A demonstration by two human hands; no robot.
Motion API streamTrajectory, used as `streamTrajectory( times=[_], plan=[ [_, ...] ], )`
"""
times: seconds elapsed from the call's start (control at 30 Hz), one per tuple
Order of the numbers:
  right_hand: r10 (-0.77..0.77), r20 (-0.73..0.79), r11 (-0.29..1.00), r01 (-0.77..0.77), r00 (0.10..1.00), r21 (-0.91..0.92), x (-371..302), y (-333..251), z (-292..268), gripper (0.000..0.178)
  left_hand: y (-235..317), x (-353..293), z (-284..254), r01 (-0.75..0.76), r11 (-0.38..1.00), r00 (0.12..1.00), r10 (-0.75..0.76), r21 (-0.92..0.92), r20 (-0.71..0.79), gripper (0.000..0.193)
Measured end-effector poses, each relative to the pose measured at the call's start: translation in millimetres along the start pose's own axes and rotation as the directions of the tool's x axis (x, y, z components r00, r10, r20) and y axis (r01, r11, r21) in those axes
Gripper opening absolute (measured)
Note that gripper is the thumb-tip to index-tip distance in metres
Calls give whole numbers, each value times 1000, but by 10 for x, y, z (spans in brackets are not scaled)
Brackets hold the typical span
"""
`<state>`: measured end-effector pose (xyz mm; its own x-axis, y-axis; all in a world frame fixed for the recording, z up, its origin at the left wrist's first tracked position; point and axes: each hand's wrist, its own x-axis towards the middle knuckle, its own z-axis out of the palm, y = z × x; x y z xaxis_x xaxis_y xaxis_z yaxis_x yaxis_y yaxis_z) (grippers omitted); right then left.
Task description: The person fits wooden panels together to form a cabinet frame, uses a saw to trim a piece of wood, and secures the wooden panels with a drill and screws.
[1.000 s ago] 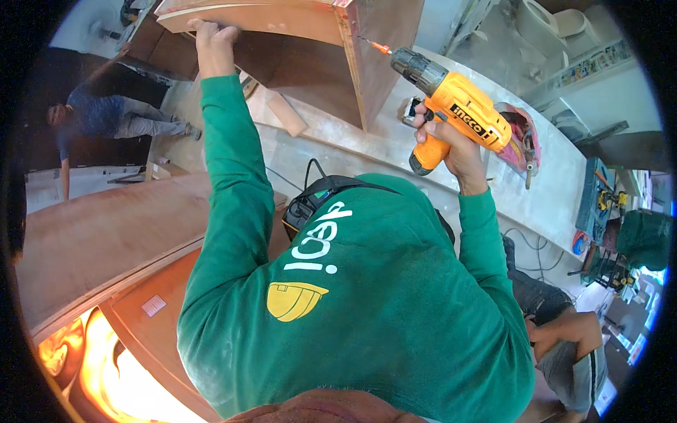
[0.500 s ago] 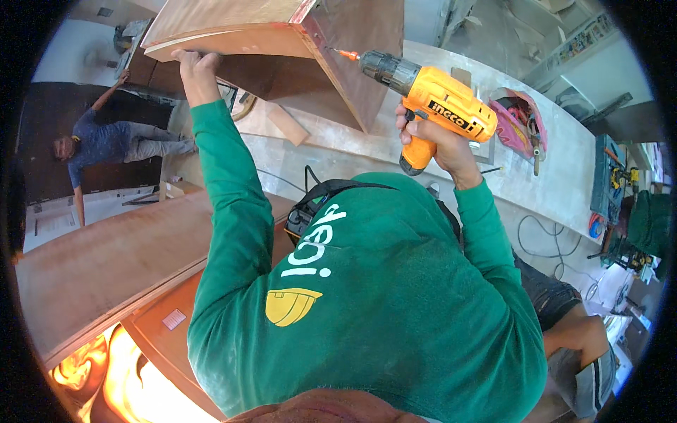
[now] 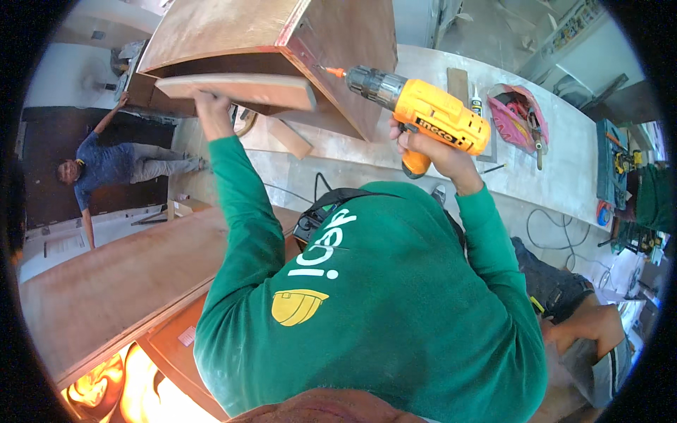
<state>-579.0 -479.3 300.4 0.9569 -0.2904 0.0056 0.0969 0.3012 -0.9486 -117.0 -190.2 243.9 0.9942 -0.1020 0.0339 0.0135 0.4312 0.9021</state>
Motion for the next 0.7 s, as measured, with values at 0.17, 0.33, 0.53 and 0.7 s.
streamTrajectory(
  times=[0.17,0.33,0.53,0.7],
  plan=[
    [21,-162,997,-33,987,-70,-87,-139,168,36,-1318,-341,-397,236,948,861,-305,-212,-407,78],
    [60,-160,996,-70,985,-59,-148,-269,292,37,-2374,-365,-1331,110,62,842,-537,992,-60,62],
    [69,-277,996,-81,958,-35,-317,-323,511,36,-3669,-959,-1490,-16,-355,878,-452,935,-156,50],
    [141,-342,988,-155,929,-15,-427,-308,519,38,-3817,-1079,-750,136,127,809,-586,983,-37,63]
  ],
)
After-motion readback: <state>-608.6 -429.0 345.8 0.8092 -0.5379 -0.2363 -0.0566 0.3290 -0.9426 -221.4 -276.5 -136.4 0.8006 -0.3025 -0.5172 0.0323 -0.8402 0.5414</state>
